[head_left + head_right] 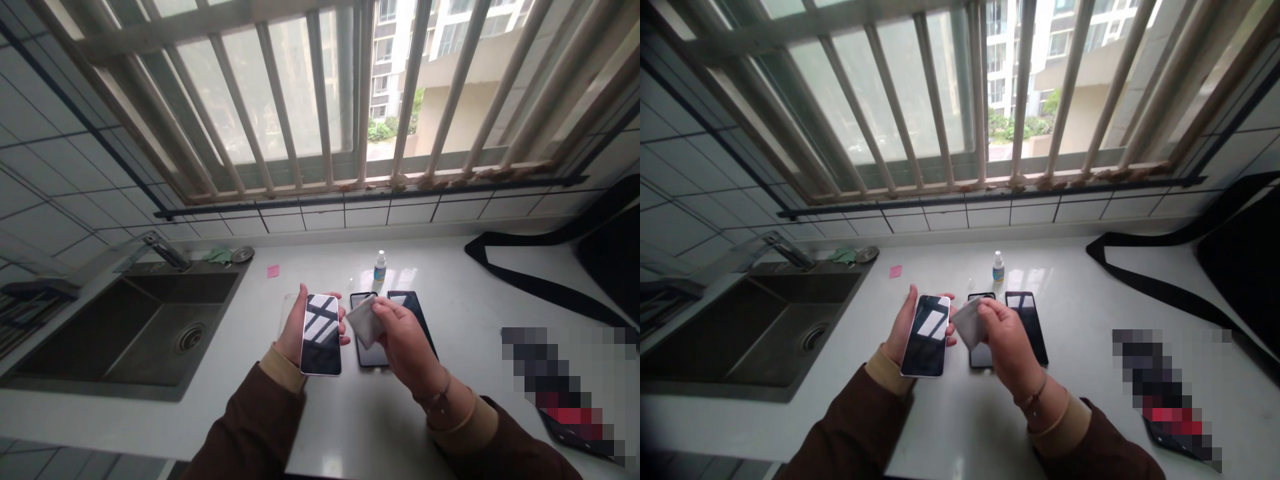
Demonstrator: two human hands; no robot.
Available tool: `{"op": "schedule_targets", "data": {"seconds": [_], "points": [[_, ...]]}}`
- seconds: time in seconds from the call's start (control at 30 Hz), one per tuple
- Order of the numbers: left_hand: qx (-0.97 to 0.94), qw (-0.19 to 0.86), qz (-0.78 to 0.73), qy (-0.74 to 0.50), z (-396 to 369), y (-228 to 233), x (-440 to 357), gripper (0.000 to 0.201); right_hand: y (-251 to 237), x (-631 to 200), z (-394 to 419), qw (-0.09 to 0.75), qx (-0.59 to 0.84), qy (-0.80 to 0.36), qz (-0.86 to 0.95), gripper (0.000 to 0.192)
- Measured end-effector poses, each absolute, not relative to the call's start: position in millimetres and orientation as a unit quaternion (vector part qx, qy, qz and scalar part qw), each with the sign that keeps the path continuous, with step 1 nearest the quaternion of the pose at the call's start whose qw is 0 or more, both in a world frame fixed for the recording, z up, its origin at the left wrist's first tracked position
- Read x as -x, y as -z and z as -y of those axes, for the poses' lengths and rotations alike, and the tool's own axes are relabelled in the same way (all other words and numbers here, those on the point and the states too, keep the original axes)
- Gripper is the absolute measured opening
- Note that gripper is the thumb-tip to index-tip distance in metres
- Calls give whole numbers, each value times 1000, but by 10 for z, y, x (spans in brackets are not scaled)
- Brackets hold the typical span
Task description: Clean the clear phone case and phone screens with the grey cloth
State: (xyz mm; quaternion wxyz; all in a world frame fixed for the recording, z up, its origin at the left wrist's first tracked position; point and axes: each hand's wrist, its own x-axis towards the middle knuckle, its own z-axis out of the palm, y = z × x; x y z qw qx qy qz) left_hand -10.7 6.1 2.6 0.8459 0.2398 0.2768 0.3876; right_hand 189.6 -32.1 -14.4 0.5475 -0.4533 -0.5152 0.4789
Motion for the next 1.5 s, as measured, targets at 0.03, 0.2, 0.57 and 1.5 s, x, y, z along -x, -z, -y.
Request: {"op": "schedule_targets", "data": {"seconds": [0.03, 0.2, 0.57, 1.5], "points": [[-229, 849, -288, -378, -67, -41, 107, 77, 181, -1913, 278, 575, 474, -492, 450, 36], [-199, 863, -329, -328, -36, 36, 34, 85, 194, -1965, 227, 579, 537, -410, 457, 41], [-150, 868, -263, -394, 126, 210, -305, 70, 360, -1735, 341, 388, 397, -109, 825, 55], [-131, 803, -329, -481, 0, 71, -112, 66, 239, -1669, 467, 399, 279, -7, 873, 44]]}}
